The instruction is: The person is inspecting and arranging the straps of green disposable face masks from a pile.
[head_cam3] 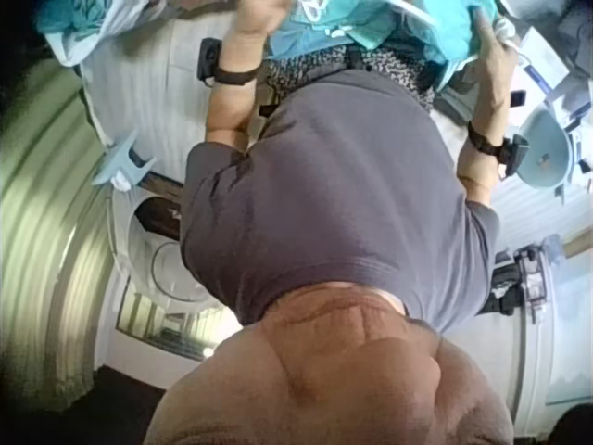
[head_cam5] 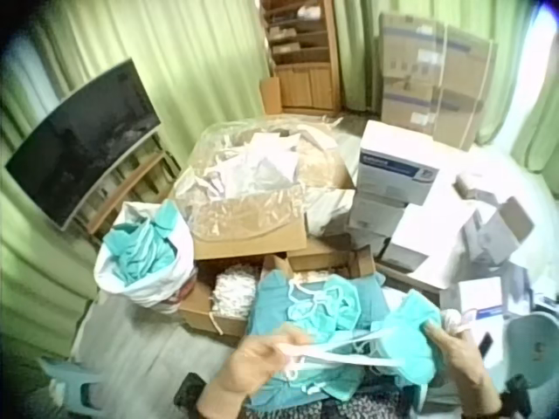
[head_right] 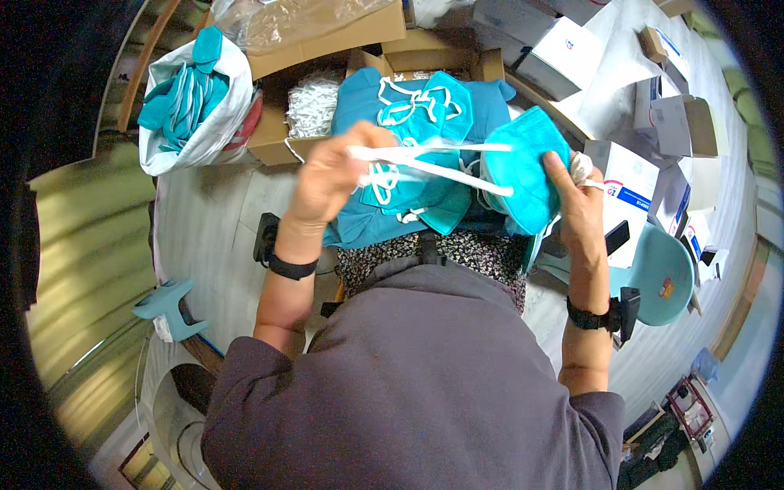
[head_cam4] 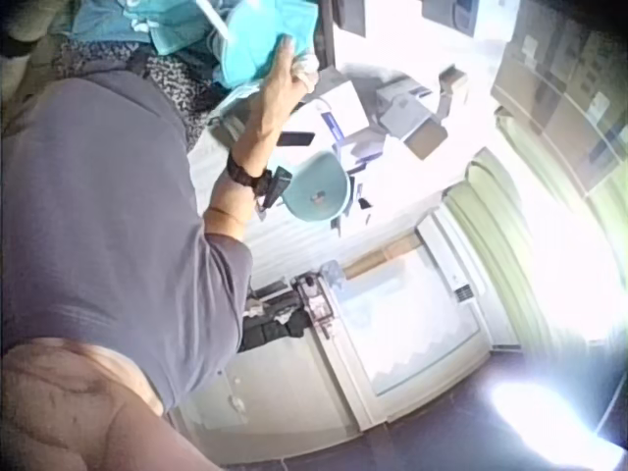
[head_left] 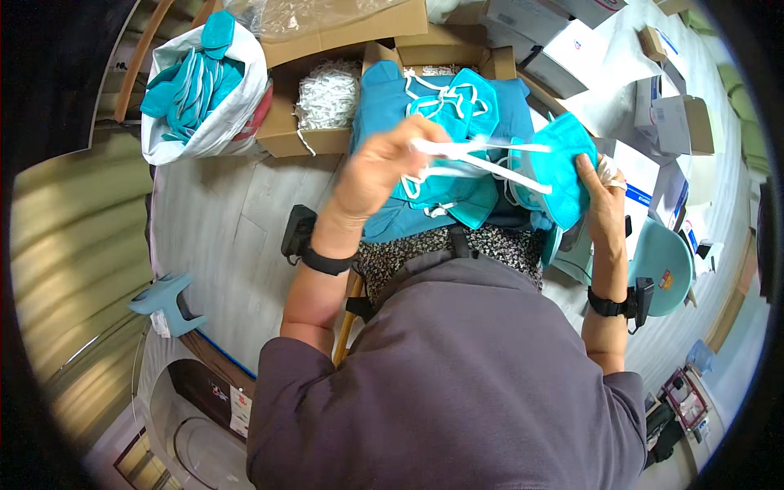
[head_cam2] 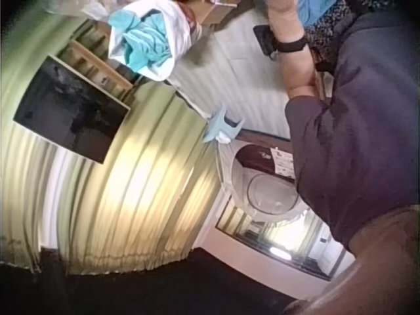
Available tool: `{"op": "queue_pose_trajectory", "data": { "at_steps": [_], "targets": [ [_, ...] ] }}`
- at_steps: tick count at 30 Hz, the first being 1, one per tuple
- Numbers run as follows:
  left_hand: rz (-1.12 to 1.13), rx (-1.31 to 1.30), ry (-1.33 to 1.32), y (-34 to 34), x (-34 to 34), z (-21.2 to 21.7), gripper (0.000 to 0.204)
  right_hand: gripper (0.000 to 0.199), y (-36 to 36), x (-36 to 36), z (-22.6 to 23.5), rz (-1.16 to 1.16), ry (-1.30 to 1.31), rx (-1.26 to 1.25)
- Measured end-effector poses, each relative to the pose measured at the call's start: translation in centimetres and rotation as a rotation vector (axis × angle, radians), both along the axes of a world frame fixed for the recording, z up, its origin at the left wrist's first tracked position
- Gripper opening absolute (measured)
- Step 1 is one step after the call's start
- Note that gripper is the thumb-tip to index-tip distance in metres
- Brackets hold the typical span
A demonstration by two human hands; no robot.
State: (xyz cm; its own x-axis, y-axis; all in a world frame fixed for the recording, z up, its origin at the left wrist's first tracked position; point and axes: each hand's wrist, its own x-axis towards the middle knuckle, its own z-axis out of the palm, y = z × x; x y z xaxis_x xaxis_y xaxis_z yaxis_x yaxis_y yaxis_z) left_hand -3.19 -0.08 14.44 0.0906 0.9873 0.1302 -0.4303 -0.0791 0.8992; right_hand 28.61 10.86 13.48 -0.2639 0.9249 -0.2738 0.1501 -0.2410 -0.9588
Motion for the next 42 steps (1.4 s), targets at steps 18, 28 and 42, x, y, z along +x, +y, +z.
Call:
{"op": "queue_pose_trajectory", "data": {
  "at_steps": [18,28,42],
  "targets": [
    [-0.203,-0.309,0.362,2.7,7.8,-1.8,0.021,0.021,-1.6,-4.2,1.3,0.065,0.081,0.168],
    [-0.193,-0.354,0.465,2.4,7.6,0.7,0.011,0.032,-1.9,-4.8,2.1,0.477,-0.228,0.121],
    [-0.525,-0.43,0.271,0.3,6.4,4.5,0.032,0.031,-2.6,1.8,7.7,0.126,-0.461,0.56]
  ]
}}
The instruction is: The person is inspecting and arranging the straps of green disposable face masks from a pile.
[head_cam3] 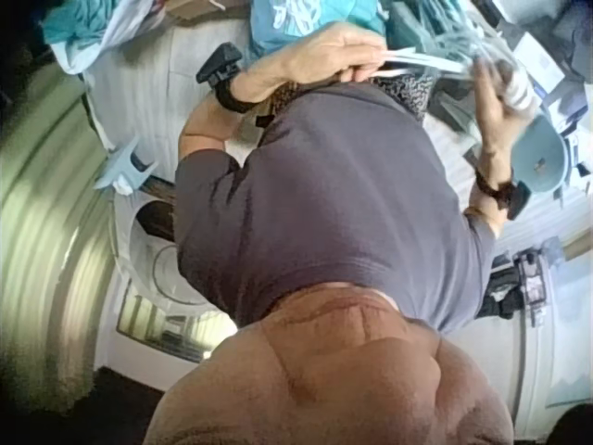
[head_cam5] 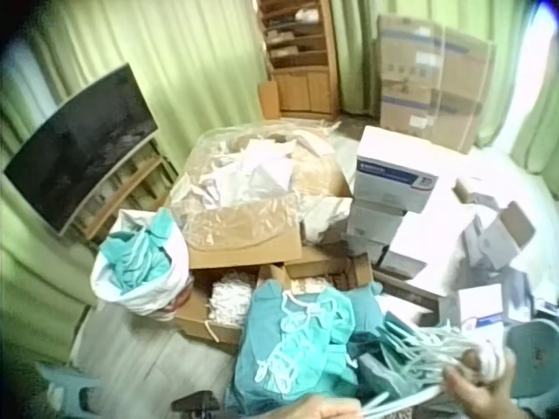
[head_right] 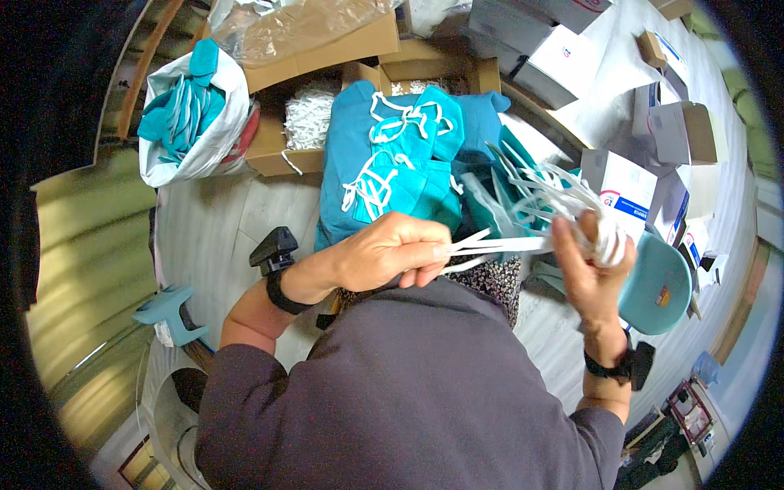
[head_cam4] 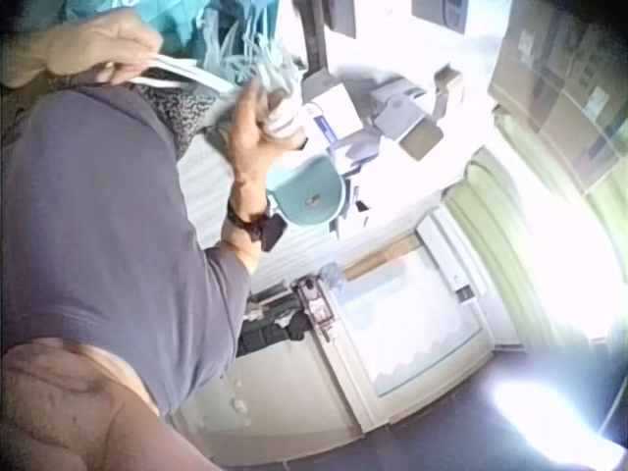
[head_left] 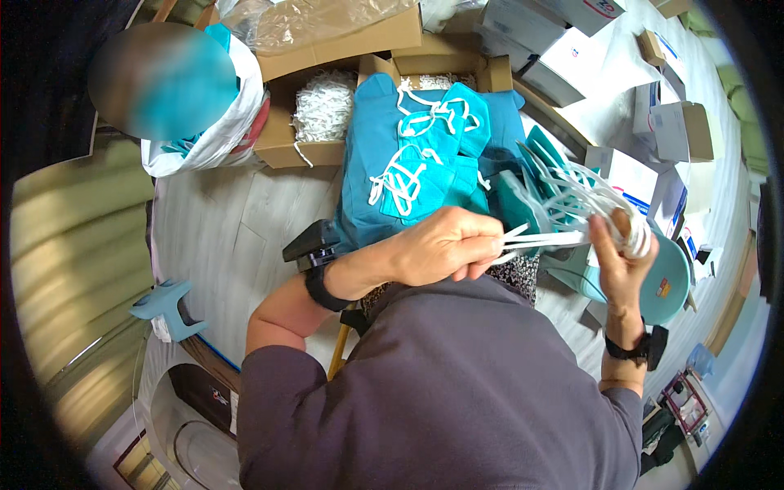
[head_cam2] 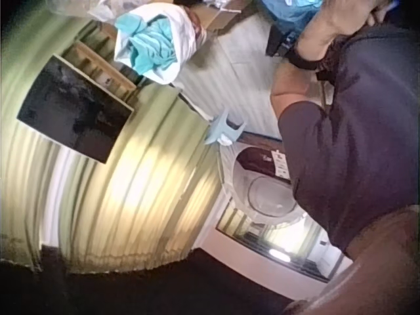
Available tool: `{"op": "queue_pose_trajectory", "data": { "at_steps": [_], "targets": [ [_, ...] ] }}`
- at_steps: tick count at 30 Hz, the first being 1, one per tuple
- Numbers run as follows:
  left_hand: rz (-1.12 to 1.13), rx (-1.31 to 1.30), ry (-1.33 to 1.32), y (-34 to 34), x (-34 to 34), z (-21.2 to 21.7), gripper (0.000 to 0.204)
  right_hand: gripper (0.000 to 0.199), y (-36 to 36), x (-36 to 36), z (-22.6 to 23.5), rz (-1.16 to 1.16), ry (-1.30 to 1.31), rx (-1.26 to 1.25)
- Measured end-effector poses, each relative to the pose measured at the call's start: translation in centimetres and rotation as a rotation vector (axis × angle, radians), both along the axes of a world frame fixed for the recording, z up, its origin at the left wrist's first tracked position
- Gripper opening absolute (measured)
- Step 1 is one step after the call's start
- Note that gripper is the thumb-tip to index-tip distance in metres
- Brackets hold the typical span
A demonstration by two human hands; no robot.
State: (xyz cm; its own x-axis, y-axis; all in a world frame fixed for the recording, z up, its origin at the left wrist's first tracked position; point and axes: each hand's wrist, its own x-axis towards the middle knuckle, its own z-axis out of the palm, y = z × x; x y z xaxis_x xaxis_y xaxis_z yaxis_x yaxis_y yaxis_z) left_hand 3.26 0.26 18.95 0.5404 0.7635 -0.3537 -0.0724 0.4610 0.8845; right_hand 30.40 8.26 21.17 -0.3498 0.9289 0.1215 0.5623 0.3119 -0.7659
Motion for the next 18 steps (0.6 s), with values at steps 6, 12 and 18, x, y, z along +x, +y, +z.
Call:
{"op": "queue_pose_trajectory", "data": {
  "at_steps": [6,12,18],
  "targets": [
    [0.022,-0.078,-0.061,-0.1,-3.0,-0.9,0.036,0.011,3.2,5.6,-0.8,-0.324,0.175,-0.06],
    [0.276,-0.125,-0.007,5.0,0.2,-6.5,0.023,0.026,1.4,-2.1,-4.9,-0.187,0.475,-0.671],
    [0.613,0.319,0.306,13.1,-1.1,-9.9,0.034,0.026,5.6,-7.3,-8.2,-0.155,0.785,-0.828]
  ]
}}
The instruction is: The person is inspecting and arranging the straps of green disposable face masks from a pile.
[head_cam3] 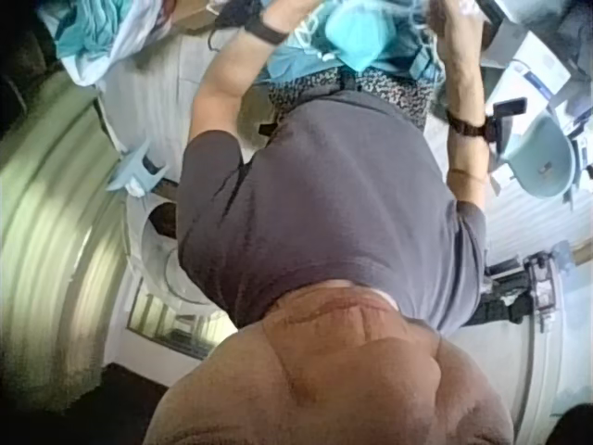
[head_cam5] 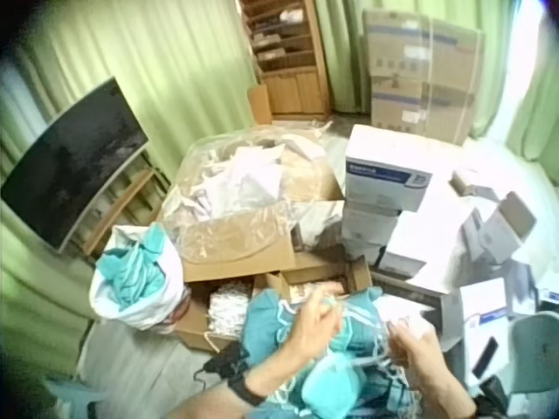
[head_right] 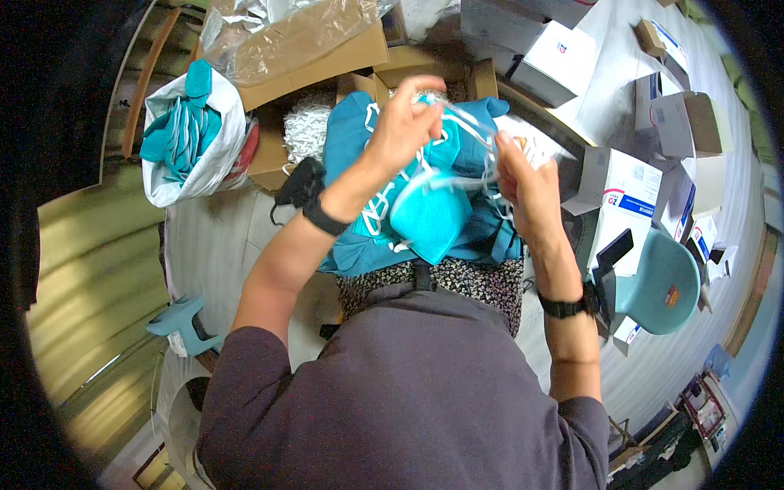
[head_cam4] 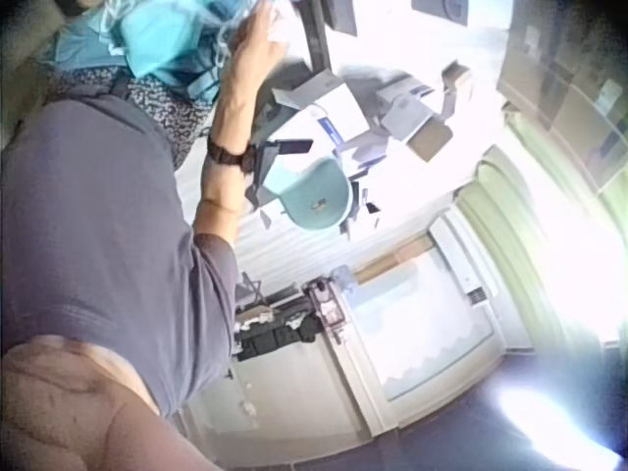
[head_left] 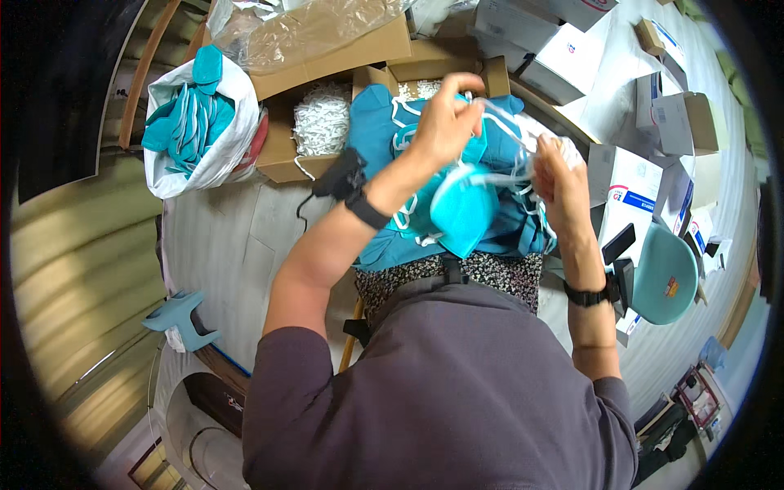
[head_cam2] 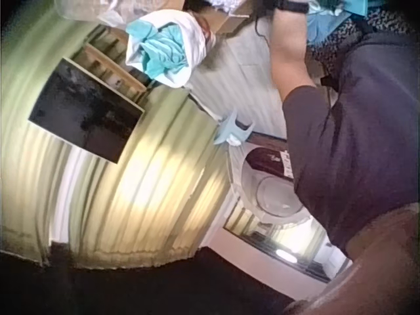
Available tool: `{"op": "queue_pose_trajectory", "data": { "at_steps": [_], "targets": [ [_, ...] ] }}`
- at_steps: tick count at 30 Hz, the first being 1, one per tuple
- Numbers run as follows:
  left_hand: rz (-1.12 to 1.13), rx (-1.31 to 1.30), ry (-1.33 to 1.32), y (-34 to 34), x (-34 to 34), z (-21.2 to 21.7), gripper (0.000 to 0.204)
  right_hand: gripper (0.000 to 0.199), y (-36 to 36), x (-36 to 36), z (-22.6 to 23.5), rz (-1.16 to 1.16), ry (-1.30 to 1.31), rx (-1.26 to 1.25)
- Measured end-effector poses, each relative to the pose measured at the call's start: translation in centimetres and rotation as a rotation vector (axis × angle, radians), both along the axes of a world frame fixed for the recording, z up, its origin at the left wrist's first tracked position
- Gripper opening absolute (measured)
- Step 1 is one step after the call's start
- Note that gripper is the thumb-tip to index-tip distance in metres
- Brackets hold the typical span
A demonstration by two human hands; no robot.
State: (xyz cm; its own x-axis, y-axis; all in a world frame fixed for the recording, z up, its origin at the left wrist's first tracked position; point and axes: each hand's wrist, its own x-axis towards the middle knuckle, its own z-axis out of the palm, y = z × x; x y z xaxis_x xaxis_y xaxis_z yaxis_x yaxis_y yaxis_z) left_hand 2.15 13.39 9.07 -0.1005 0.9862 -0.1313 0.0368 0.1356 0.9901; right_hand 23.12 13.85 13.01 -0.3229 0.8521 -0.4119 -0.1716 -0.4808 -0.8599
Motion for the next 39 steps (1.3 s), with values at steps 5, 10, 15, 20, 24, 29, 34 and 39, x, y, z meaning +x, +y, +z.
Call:
{"op": "queue_pose_trajectory", "data": {
  "at_steps": [5,10,15,20,24,29,34,39],
  "targets": [
    [-0.062,-0.122,-0.181,1.5,-3.0,0.0,0.059,0.02,0.6,-0.1,-0.8,0.059,0.164,-0.141],
    [-0.249,-0.174,-0.321,-0.5,-3.7,-0.2,0.031,0.023,-0.3,4.3,-1.3,0.132,0.342,-0.32],
    [-0.399,-0.22,-0.215,-2.4,-2.2,2.4,0.017,0.032,-1.6,6.4,0.6,0.279,0.335,-0.11],
    [-0.546,-0.073,-0.328,-3.7,0.0,6.3,0.018,0.048,-2.5,5.5,3.8,0.432,0.179,-0.016],
    [-0.633,0.112,-0.354,-3.4,1.4,7.8,0.02,0.061,-2.7,4.6,3.9,0.516,0.215,0.087],
    [-0.581,0.195,-0.203,-3.8,0.5,7.4,0.025,0.05,-3.0,7.4,4.6,0.425,0.389,-0.028],
    [-0.452,0.1,0.515,-5.4,-4.8,2.2,0.038,0.039,-2.9,11.9,3.7,0.15,0.874,-0.167],
    [-0.492,0.096,0.886,-9.8,-5.9,-3.4,0.038,0.069,-3.7,11.6,3.7,0.043,0.946,-0.117]
  ]
}}
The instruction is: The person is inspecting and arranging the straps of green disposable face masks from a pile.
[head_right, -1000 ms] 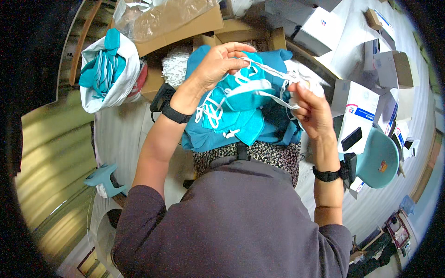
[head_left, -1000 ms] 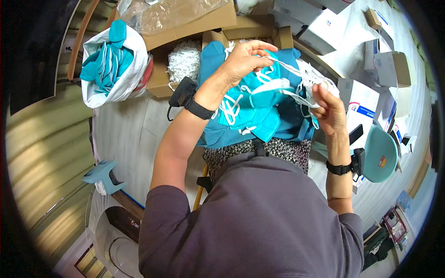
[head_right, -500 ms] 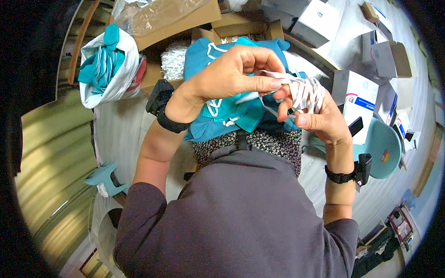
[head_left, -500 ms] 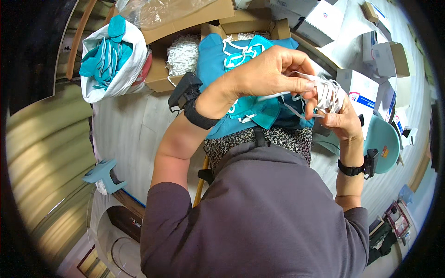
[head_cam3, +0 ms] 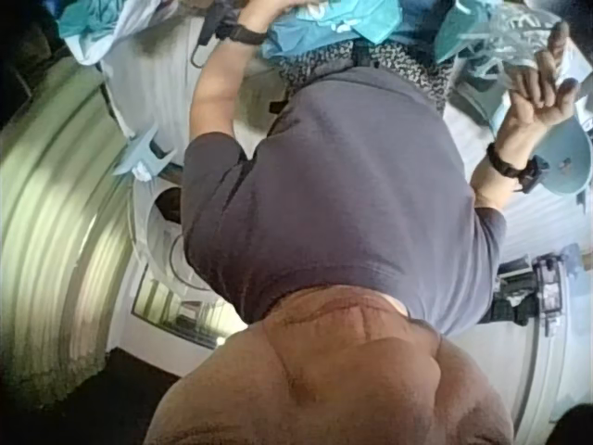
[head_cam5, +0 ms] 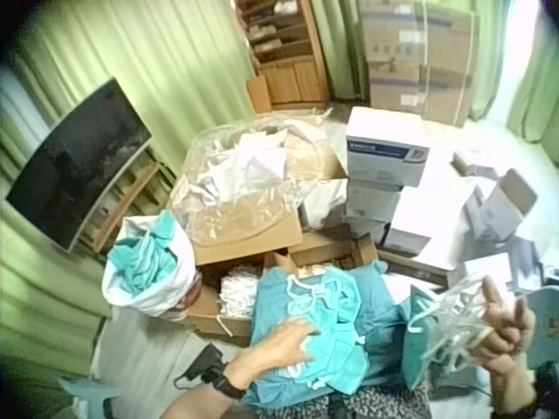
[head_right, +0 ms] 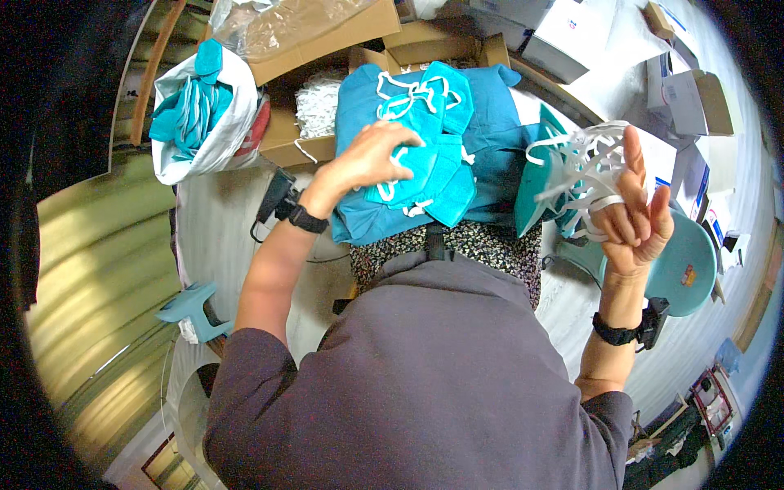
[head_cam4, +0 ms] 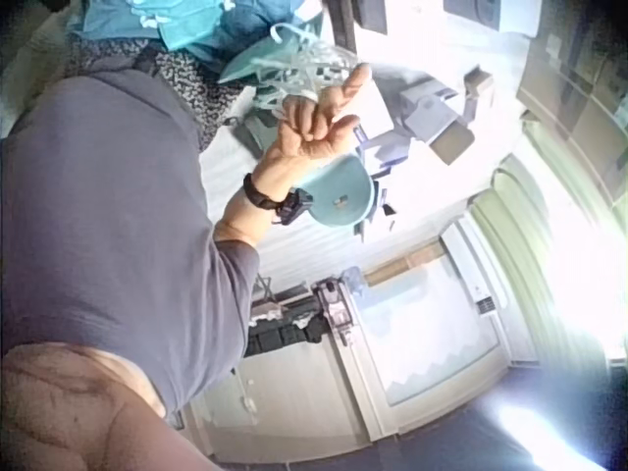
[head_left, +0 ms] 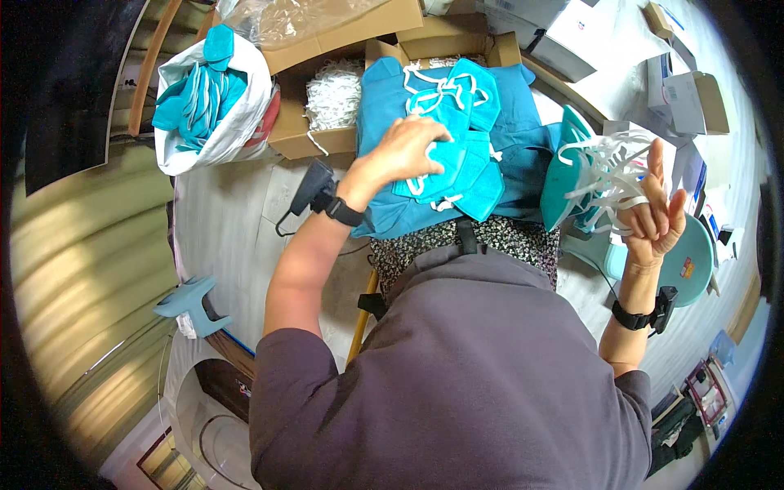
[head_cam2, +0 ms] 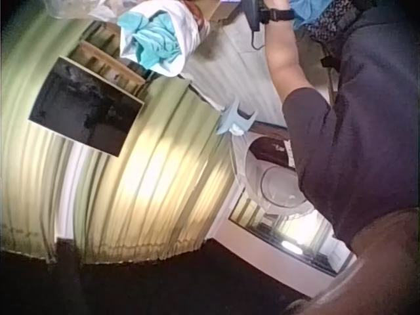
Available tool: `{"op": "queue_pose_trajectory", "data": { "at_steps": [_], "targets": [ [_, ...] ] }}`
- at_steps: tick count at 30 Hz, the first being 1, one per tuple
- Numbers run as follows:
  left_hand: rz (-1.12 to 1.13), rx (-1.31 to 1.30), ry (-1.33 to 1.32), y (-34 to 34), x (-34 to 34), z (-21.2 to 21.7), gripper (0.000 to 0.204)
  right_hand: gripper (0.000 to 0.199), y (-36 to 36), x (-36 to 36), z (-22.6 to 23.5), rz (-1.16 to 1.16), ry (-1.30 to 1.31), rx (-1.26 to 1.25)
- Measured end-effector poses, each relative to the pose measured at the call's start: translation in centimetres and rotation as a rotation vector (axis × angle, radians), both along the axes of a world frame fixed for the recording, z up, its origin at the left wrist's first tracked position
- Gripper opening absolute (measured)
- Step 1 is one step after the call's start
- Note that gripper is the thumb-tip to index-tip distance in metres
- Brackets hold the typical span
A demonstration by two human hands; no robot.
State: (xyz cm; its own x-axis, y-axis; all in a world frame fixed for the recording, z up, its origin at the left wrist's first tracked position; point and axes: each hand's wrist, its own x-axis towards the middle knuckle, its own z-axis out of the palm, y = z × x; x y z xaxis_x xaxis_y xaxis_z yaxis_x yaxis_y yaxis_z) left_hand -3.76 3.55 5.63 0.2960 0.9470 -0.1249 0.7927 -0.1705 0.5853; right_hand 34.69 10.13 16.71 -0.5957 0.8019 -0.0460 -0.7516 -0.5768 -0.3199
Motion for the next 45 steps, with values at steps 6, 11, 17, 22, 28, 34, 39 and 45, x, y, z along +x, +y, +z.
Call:
{"op": "queue_pose_trajectory", "data": {
  "at_steps": [6,11,17,22,28,34,39,45],
  "targets": [
    [0.16,0.022,-0.087,-1.6,0.4,2.0,0.026,0.029,-1.7,-2.0,-1.5,0.098,-0.604,0.074],
    [0.389,-0.016,-0.601,-1.4,1.0,6.6,0.01,0.032,-3.7,-7.9,-2.1,0.053,-1.149,0.478],
    [0.508,-0.195,-1.222,-0.5,5.0,6.5,0.018,0.027,-3.9,-10.8,-3.1,-0.172,-1.348,0.911],
    [0.528,-0.165,-1.147,-1.1,8.4,6.2,0.017,0.02,-2.5,-10.3,-1.0,-0.226,-1.377,0.751],
    [0.479,-0.114,-1.031,-1.4,8.6,3.9,0.016,0.015,-0.7,-8.6,-1.7,-0.275,-1.285,0.56],
    [0.41,-0.321,-1.038,-1.6,10.1,6.3,0.054,0.014,-0.8,-9.0,-1.5,-0.325,-1.299,0.501],
    [0.5,-0.203,-1.067,-1.6,12.7,4.7,0.034,0.013,-1.1,-9.5,-1.1,-0.385,-1.325,0.635],
    [0.145,-0.356,-1.012,-1.9,8.0,5.8,0.014,0.01,0.2,-6.2,-1.6,-0.282,-1.267,0.508]
  ]
}}
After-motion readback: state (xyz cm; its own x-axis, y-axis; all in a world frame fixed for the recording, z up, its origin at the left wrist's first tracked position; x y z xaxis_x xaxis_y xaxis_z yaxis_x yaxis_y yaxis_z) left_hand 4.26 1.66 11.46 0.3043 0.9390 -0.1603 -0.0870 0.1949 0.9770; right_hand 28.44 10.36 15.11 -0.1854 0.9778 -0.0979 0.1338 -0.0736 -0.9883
